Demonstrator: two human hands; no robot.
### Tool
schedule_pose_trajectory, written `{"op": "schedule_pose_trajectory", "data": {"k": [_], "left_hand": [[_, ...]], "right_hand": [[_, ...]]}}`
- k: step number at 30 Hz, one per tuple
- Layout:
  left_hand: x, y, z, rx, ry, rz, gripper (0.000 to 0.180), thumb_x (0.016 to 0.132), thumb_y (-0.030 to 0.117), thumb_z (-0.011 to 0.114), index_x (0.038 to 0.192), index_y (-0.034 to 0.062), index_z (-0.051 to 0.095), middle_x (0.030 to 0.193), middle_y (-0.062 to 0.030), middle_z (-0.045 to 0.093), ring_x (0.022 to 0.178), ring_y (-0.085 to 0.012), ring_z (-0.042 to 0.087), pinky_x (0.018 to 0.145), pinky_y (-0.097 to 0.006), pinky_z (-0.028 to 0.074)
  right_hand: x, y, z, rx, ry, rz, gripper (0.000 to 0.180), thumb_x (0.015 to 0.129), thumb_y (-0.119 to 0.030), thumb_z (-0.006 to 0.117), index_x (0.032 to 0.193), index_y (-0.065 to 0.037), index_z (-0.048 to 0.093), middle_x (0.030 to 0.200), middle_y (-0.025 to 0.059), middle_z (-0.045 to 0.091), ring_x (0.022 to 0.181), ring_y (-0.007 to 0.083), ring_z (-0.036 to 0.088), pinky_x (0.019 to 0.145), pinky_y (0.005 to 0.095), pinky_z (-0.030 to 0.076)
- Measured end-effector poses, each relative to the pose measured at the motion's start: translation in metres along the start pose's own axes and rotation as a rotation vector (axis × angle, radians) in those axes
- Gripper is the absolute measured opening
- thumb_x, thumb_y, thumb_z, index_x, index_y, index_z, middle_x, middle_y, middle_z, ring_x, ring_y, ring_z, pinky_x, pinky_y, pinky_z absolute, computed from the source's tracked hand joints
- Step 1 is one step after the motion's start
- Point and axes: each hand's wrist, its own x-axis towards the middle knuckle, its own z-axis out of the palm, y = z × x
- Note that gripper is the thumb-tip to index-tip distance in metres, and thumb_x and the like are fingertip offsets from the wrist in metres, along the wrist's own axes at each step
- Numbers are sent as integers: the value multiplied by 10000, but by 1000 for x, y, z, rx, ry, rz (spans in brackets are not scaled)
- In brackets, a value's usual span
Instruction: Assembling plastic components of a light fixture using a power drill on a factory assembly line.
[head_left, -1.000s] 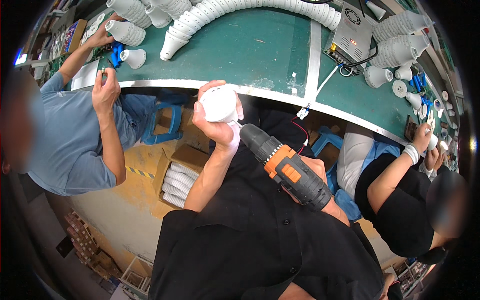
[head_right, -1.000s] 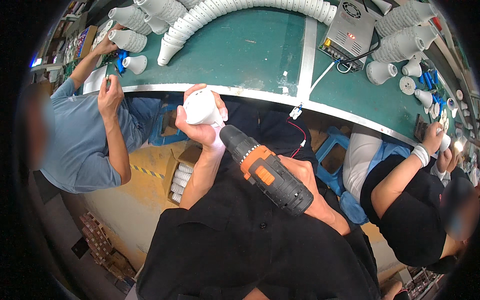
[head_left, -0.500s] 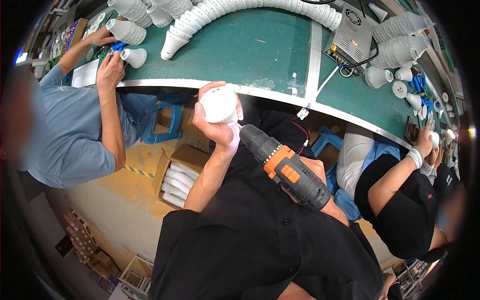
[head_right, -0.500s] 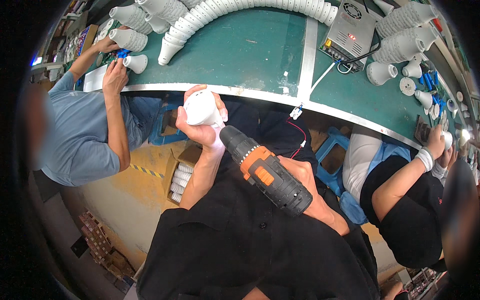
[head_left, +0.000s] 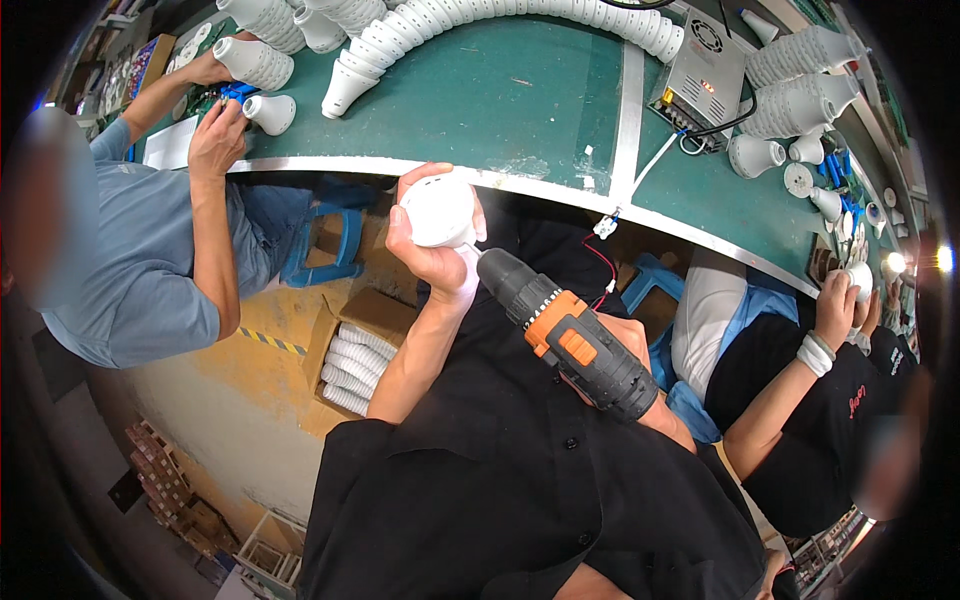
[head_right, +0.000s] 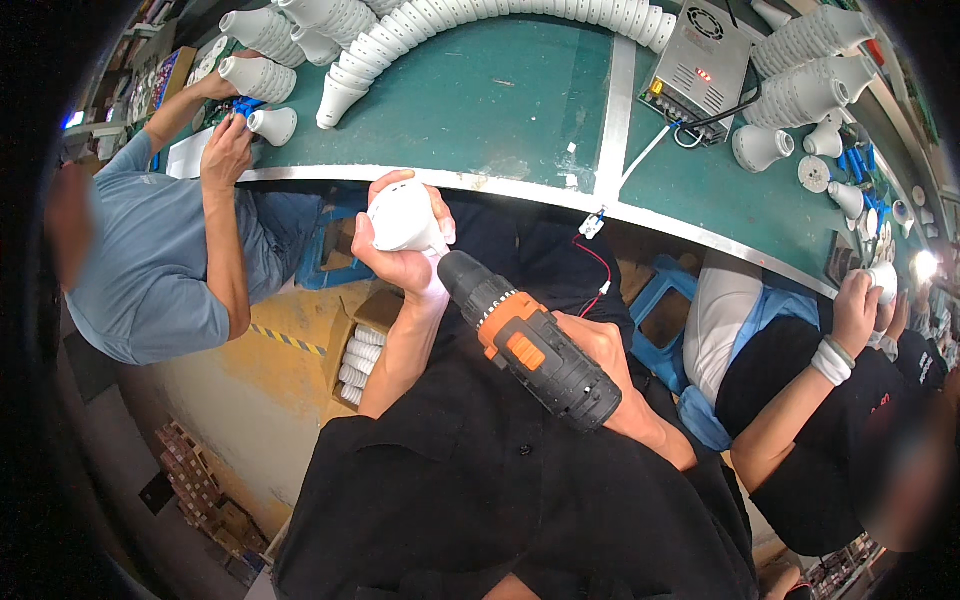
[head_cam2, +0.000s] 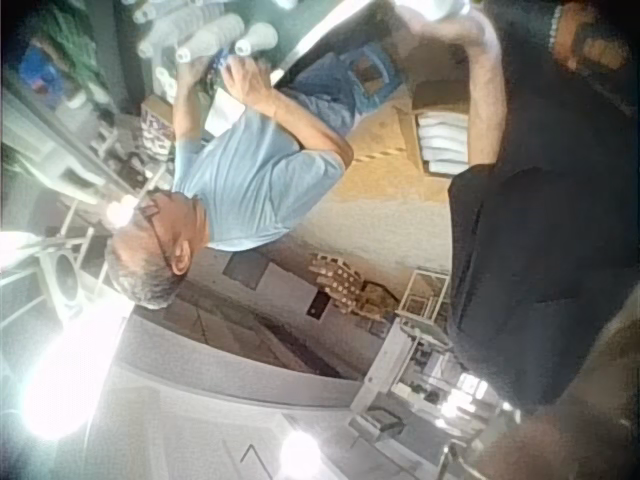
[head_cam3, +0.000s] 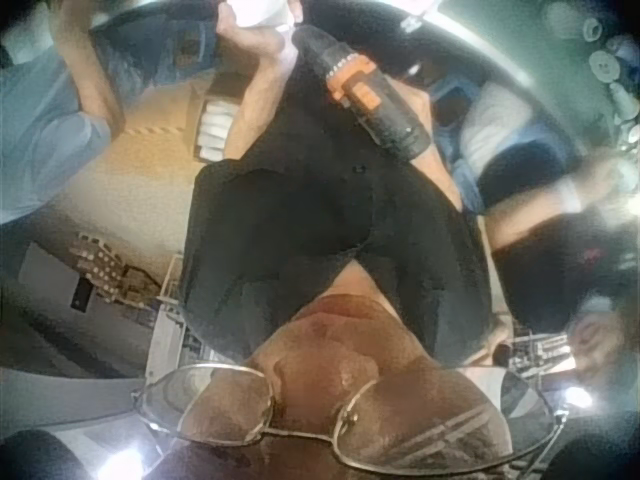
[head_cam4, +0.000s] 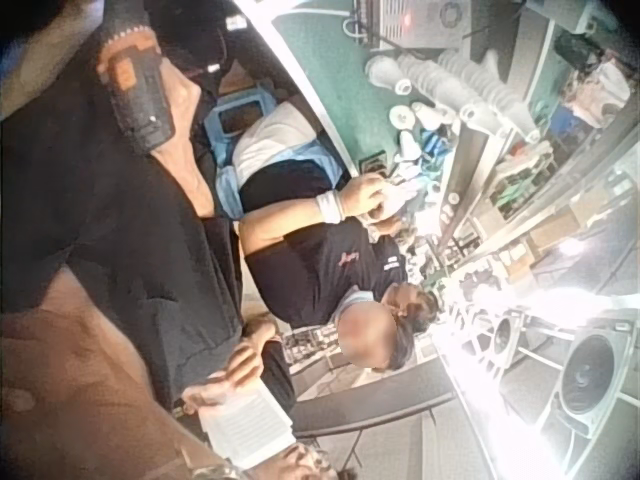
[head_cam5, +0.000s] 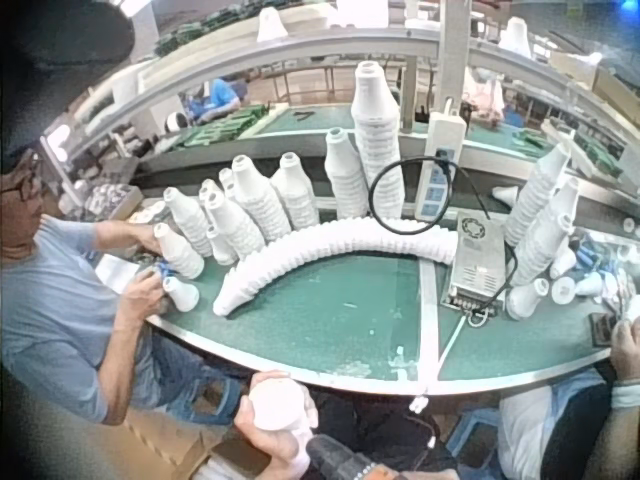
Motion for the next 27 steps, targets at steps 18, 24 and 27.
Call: {"op": "schedule_pose_trajectory", "data": {"k": [18, 24, 27], "left_hand": [[-4, 1, 3, 9, -12, 8, 625, 952, 530, 330, 1144, -30, 530, 670, -168, 561, 485, -210, 517, 433, -311, 438], [-5, 3, 4, -12, -19, -9, 617, 951, 530, 331, 1134, -23, 534, 671, -161, 562, 493, -206, 520, 440, -308, 444], [-6, 3, 5, -20, 9, -15, 612, 951, 529, 334, 1134, -20, 534, 674, -159, 562, 507, -204, 528, 442, -307, 448]], "right_hand": [[2, -3, 1, -1, 11, -27, 220, 733, -36, 748, 914, 38, 648, 781, 128, 649, 655, 286, 673, 573, 333, 514], [1, -1, 0, 0, 3, -10, 218, 739, -43, 746, 916, 40, 649, 779, 129, 647, 654, 283, 673, 570, 338, 512], [2, -1, 0, 32, 11, -6, 219, 741, -43, 745, 919, 40, 648, 775, 129, 645, 654, 283, 674, 571, 339, 512]]}}
